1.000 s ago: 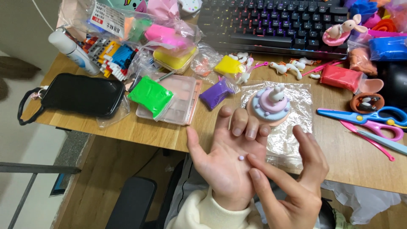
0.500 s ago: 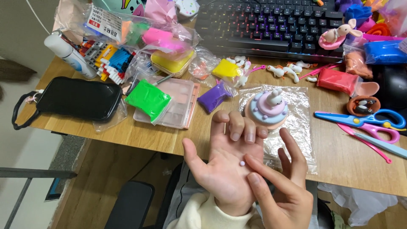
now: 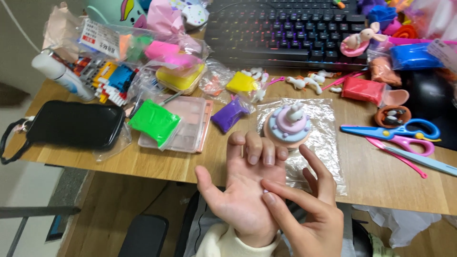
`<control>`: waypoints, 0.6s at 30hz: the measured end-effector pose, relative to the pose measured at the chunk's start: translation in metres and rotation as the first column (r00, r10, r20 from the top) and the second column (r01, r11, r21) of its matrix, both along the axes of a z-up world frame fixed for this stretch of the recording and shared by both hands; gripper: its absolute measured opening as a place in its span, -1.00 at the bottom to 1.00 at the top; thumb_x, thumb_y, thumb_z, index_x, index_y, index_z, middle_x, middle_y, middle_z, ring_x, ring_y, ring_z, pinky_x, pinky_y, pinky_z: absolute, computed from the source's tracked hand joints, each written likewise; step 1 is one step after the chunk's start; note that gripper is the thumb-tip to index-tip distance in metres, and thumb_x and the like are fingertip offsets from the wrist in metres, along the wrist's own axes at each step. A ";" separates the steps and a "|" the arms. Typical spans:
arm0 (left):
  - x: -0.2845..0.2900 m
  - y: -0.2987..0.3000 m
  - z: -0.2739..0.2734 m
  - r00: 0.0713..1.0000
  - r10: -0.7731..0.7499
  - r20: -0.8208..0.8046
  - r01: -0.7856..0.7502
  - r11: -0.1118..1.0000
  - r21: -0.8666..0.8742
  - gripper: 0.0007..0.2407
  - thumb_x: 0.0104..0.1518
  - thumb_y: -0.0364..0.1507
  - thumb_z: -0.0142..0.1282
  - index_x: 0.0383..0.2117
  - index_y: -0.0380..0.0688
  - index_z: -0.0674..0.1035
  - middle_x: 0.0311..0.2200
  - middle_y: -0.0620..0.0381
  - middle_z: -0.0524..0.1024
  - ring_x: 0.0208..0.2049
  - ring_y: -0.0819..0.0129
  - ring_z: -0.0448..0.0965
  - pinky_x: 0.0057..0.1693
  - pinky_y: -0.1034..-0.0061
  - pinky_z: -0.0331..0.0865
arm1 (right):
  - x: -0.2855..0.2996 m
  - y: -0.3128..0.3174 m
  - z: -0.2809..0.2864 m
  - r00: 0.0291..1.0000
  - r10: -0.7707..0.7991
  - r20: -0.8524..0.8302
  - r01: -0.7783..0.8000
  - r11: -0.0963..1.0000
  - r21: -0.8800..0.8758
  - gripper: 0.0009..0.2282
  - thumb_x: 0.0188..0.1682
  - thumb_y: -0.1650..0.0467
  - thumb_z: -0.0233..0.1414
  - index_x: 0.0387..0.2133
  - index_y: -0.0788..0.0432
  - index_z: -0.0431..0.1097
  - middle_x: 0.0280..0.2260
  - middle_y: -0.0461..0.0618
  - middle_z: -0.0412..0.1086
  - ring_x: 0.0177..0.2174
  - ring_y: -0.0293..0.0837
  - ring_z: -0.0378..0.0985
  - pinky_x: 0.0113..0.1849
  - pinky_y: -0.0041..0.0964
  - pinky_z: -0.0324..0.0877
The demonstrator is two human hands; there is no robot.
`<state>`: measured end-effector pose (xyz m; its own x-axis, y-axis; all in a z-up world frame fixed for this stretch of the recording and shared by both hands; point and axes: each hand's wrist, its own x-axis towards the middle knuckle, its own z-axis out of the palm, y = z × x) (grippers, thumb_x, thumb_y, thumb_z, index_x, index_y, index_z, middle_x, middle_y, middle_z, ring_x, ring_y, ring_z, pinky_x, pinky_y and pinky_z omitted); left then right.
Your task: Molding and attaching small decorative clay pieces to a miniature pastry model
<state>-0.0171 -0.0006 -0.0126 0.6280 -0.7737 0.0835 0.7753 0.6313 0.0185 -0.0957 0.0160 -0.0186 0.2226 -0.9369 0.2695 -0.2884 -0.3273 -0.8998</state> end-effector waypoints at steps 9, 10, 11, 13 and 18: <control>0.000 -0.001 -0.003 0.985 -0.086 -0.152 0.092 0.995 0.028 -0.53 0.09 0.08 -0.21 -0.32 -0.13 0.35 -0.52 0.16 0.11 -0.48 0.34 0.16 -0.14 0.41 0.15 | 0.004 -0.004 0.011 0.994 -0.042 -0.103 0.027 0.990 -0.140 -0.85 -0.30 0.37 0.21 -0.42 -0.04 0.59 0.17 0.11 0.22 0.11 -0.06 0.27 -0.03 -0.17 0.26; 0.001 -0.002 -0.004 0.984 -0.086 -0.154 0.092 0.995 0.028 -0.53 0.09 0.08 -0.21 -0.32 -0.13 0.35 -0.52 0.16 0.11 -0.48 0.34 0.16 -0.14 0.41 0.15 | 0.002 -0.004 0.010 0.994 -0.042 -0.105 0.027 0.990 -0.139 -0.85 -0.30 0.37 0.21 -0.42 -0.04 0.59 0.17 0.11 0.22 0.11 -0.06 0.27 -0.03 -0.17 0.26; 0.003 -0.002 -0.006 0.974 -0.113 -0.196 0.120 0.993 0.022 -0.53 0.09 0.08 -0.18 -0.31 -0.13 0.36 -0.52 0.16 0.11 -0.48 0.34 0.16 -0.16 0.42 0.17 | 0.001 -0.004 0.010 0.994 -0.029 -0.108 0.014 0.990 -0.137 -0.83 -0.29 0.37 0.21 -0.40 -0.03 0.58 0.18 0.15 0.20 0.13 -0.05 0.27 0.00 -0.16 0.26; 0.006 -0.001 -0.009 0.962 -0.133 -0.240 0.141 0.990 0.018 -0.53 0.10 0.08 -0.16 -0.30 -0.13 0.38 -0.53 0.17 0.11 -0.48 0.34 0.17 -0.19 0.43 0.18 | -0.002 -0.004 0.008 0.994 -0.009 -0.113 -0.006 0.991 -0.131 -0.82 -0.29 0.37 0.20 -0.37 -0.01 0.57 0.19 0.19 0.19 0.16 -0.05 0.26 0.03 -0.15 0.26; 0.010 0.000 -0.008 0.950 -0.153 -0.272 0.170 0.985 0.039 -0.51 0.11 0.11 -0.20 -0.31 -0.10 0.41 -0.52 0.18 0.14 -0.48 0.34 0.18 -0.20 0.45 0.20 | -0.009 -0.002 0.002 0.992 -0.061 -0.107 0.045 0.989 -0.144 -0.84 -0.29 0.46 0.20 -0.40 0.10 0.53 0.15 0.24 0.20 0.19 0.00 0.28 0.08 -0.17 0.31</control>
<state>-0.0071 -0.0010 -0.0211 0.4868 -0.8651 -0.1210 0.8488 0.5012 -0.1686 -0.1044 0.0140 -0.0163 0.2098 -0.9025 0.3762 -0.4037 -0.4304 -0.8074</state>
